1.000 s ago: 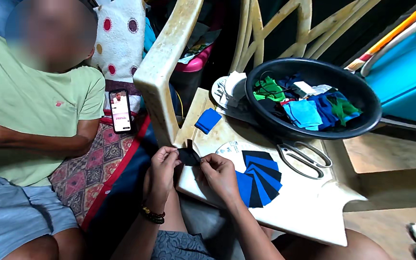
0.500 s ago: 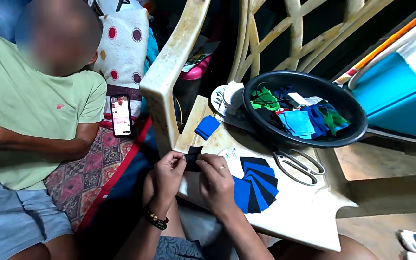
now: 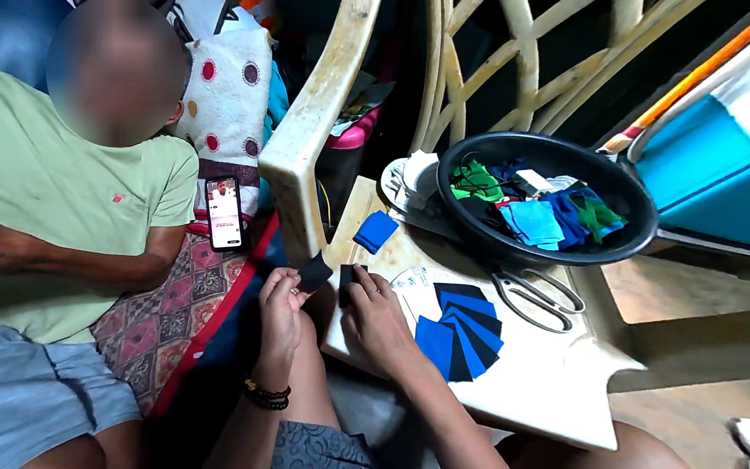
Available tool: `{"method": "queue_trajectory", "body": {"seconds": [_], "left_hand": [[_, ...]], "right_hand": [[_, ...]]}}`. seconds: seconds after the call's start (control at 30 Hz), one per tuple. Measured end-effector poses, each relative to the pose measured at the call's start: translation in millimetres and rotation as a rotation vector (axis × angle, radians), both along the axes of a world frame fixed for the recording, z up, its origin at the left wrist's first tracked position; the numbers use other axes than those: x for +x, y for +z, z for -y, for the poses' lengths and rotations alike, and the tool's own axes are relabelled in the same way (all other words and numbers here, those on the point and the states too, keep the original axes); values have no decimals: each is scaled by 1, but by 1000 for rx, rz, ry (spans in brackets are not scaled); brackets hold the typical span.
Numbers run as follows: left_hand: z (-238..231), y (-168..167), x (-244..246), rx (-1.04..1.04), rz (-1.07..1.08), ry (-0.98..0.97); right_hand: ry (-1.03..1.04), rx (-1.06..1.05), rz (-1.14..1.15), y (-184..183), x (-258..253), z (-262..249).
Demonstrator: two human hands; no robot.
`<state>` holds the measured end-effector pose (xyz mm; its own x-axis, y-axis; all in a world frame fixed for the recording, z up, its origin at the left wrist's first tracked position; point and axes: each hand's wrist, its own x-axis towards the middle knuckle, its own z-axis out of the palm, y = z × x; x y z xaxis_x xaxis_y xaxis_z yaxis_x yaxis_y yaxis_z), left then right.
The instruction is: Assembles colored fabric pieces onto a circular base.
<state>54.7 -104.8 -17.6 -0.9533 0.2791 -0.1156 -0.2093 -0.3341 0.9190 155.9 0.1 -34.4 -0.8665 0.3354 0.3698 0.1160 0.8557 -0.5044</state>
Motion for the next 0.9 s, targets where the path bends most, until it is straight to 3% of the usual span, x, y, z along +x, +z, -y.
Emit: {"method": "queue_trajectory", "body": {"seconds": [0.1,0.17,0.23,0.33,0.4,0.53,0.73,0.9], "left_hand": [[12,9,7,57,-30,-85],[17,15,14,110,-35,-177],[20,19,23,173,-1,-276],[22,17,33,255,38,-443],[19,12,39,297,41,-513],[12,3,51,303,-21,-637],[-7,6,76,-18,-198,-521],[-15,2,87,-78,-431,-466]], "right_hand": [[49,-74,-17,4,2,-5],[65,-250,-182,5,6,-5],[90,-703,-281,16,16,0],[203,-1491,-221,36,33,-5],[242,-1647,-222,36,45,-13],[157,-1452,-276,36,70,-29],[90,-1084,-259,33,93,-56],[153,-784,-238,33,105,-75]]}}
